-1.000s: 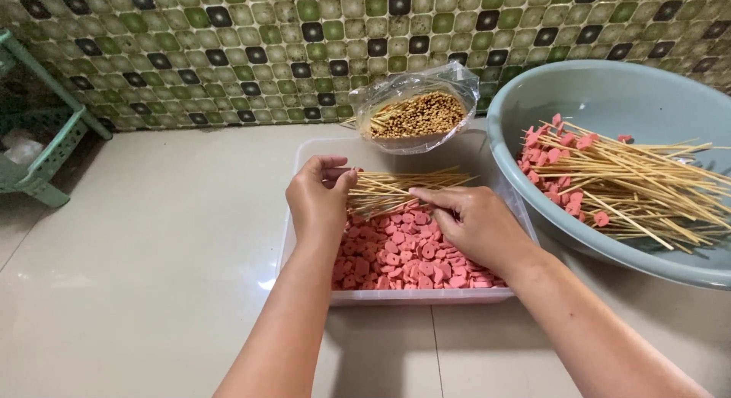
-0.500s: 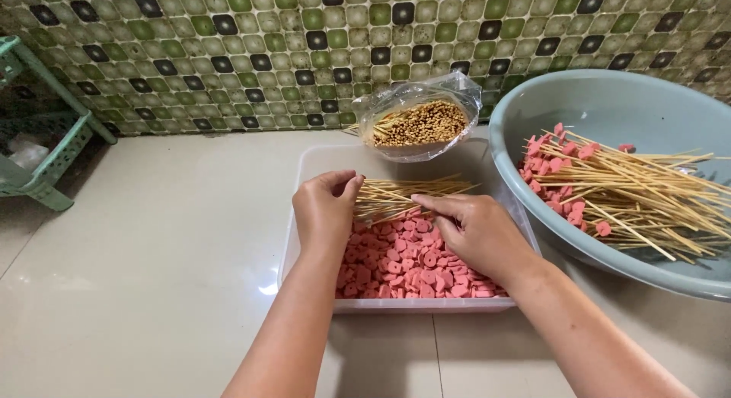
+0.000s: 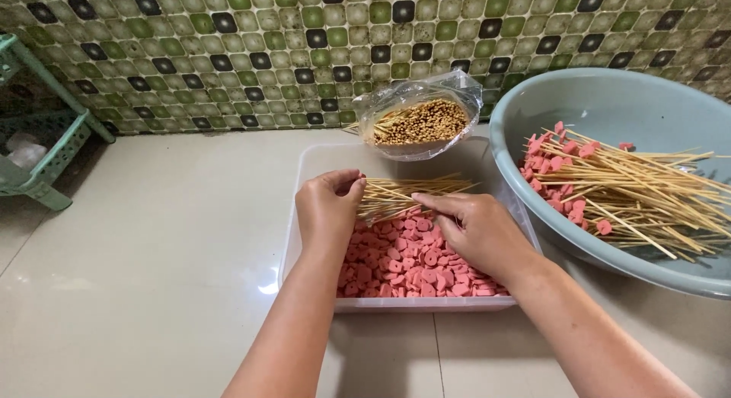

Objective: Skewering small pink food cubes onto wooden sticks for food preparation.

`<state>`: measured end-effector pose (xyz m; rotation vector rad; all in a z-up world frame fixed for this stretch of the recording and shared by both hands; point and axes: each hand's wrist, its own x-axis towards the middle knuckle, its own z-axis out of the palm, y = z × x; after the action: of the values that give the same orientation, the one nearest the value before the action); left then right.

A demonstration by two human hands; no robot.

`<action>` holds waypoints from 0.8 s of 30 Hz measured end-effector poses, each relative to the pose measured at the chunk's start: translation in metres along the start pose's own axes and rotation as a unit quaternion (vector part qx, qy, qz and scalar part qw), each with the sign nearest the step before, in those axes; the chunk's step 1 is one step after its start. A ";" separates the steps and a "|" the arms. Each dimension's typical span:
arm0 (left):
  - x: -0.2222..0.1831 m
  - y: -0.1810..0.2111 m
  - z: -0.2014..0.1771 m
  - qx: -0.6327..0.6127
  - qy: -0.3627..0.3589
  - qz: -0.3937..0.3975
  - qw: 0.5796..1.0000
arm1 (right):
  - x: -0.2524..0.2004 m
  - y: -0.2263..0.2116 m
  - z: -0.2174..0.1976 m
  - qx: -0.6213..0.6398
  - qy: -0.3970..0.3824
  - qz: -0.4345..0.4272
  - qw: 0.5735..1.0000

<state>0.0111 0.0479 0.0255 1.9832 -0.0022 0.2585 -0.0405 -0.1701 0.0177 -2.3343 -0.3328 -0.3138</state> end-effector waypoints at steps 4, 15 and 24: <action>0.012 -0.015 0.003 0.024 0.017 -0.004 1.000 | 0.002 0.006 0.006 -0.037 0.002 -0.030 0.999; 0.019 -0.027 0.012 0.047 0.008 0.027 0.999 | 0.012 0.050 0.023 -0.261 0.049 -0.066 0.962; 0.013 -0.017 0.015 0.108 0.053 0.138 0.983 | 0.011 0.049 0.025 -0.259 -0.047 0.022 0.964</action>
<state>0.0280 0.0432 0.0064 2.1814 -0.1903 0.5637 -0.0113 -0.1844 -0.0280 -2.8745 -0.2661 -0.2934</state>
